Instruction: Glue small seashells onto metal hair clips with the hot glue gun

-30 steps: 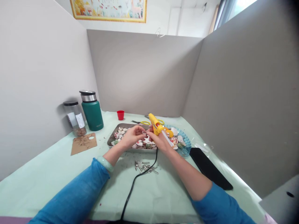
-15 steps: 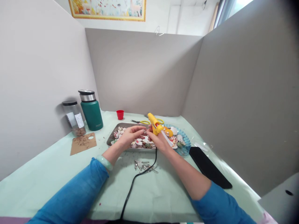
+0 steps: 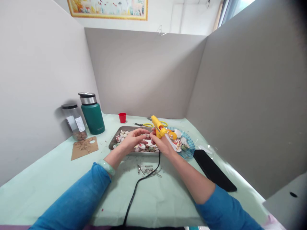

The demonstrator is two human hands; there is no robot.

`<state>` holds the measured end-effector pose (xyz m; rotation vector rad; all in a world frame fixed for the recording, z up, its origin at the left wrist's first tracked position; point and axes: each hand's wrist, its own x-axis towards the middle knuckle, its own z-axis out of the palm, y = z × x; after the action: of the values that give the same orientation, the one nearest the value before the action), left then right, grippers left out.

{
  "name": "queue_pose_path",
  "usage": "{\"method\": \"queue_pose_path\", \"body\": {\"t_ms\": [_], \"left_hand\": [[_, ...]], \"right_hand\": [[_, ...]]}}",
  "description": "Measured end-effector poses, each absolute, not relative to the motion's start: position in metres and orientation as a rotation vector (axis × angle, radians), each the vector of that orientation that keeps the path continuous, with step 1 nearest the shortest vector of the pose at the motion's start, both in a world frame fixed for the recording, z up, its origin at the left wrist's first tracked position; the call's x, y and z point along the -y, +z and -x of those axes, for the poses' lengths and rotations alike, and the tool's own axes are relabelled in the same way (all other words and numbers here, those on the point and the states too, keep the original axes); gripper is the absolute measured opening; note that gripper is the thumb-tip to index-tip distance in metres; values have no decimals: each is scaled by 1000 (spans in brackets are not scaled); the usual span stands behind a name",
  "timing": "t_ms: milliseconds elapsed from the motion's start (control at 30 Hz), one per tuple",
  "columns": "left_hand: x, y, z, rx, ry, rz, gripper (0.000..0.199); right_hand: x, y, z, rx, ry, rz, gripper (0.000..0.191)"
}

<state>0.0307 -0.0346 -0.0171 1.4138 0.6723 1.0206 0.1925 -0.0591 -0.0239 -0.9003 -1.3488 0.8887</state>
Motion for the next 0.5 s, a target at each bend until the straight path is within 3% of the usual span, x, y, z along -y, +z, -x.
{"method": "queue_pose_path", "body": {"t_ms": [500], "left_hand": [[36, -9, -30, -847, 1056, -1613, 24]], "right_hand": [[57, -30, -194, 1405, 837, 939, 32]]}}
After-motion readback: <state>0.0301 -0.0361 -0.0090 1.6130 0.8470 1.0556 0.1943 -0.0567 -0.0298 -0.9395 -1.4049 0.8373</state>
